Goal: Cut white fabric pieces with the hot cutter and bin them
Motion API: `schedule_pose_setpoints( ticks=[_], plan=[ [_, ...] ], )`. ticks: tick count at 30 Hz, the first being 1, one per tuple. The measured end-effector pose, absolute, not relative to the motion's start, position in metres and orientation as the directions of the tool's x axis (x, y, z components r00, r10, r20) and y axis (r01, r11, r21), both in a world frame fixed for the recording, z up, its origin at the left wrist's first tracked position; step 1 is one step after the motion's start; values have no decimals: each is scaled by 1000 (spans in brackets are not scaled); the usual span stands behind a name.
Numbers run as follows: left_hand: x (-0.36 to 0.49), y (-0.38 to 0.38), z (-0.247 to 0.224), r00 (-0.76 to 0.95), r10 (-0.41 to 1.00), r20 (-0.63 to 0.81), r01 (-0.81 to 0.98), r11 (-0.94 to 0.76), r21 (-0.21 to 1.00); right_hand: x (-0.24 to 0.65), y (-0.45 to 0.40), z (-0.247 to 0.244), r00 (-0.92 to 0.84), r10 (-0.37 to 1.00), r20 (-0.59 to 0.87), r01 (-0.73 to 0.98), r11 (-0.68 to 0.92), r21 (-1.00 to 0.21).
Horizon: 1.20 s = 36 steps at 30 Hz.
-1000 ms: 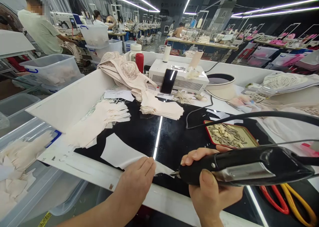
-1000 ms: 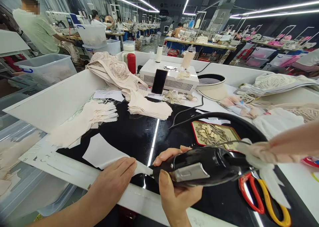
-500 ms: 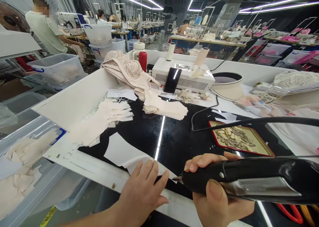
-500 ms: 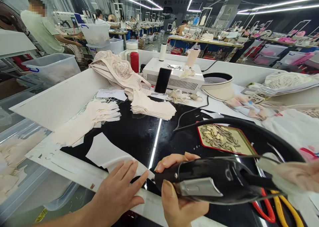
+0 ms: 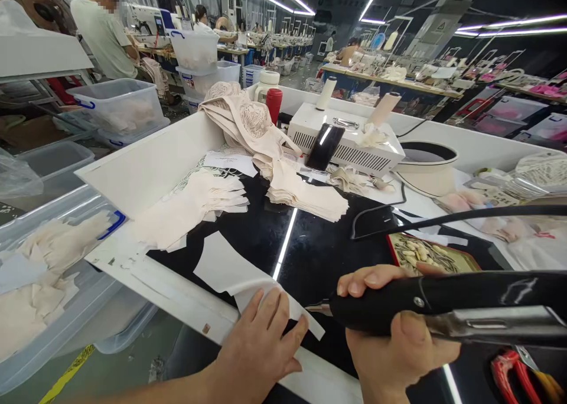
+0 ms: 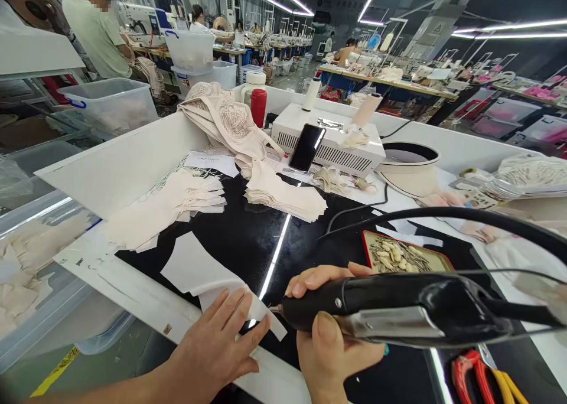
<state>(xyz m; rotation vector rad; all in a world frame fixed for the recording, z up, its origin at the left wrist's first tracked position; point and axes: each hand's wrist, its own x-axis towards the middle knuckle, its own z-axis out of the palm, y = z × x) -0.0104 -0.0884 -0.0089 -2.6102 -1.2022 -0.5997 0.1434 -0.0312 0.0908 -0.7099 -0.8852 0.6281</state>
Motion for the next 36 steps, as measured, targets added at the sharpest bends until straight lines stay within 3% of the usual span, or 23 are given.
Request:
schedule_pose_setpoints(
  ticks=[25, 30, 36],
  plan=[
    [-16, -85, -10, 584, 647, 490, 720, -691, 54, 127, -23, 80, 398, 783, 478, -242, 592, -769],
    [-28, -80, 1, 585, 673, 453, 687, -708, 164, 127, -30, 77, 382, 780, 496, -244, 603, -760],
    [-36, -80, 4, 586, 681, 438, 687, -705, 176, 125, -36, 77, 367, 780, 508, -241, 607, -757]
  ],
)
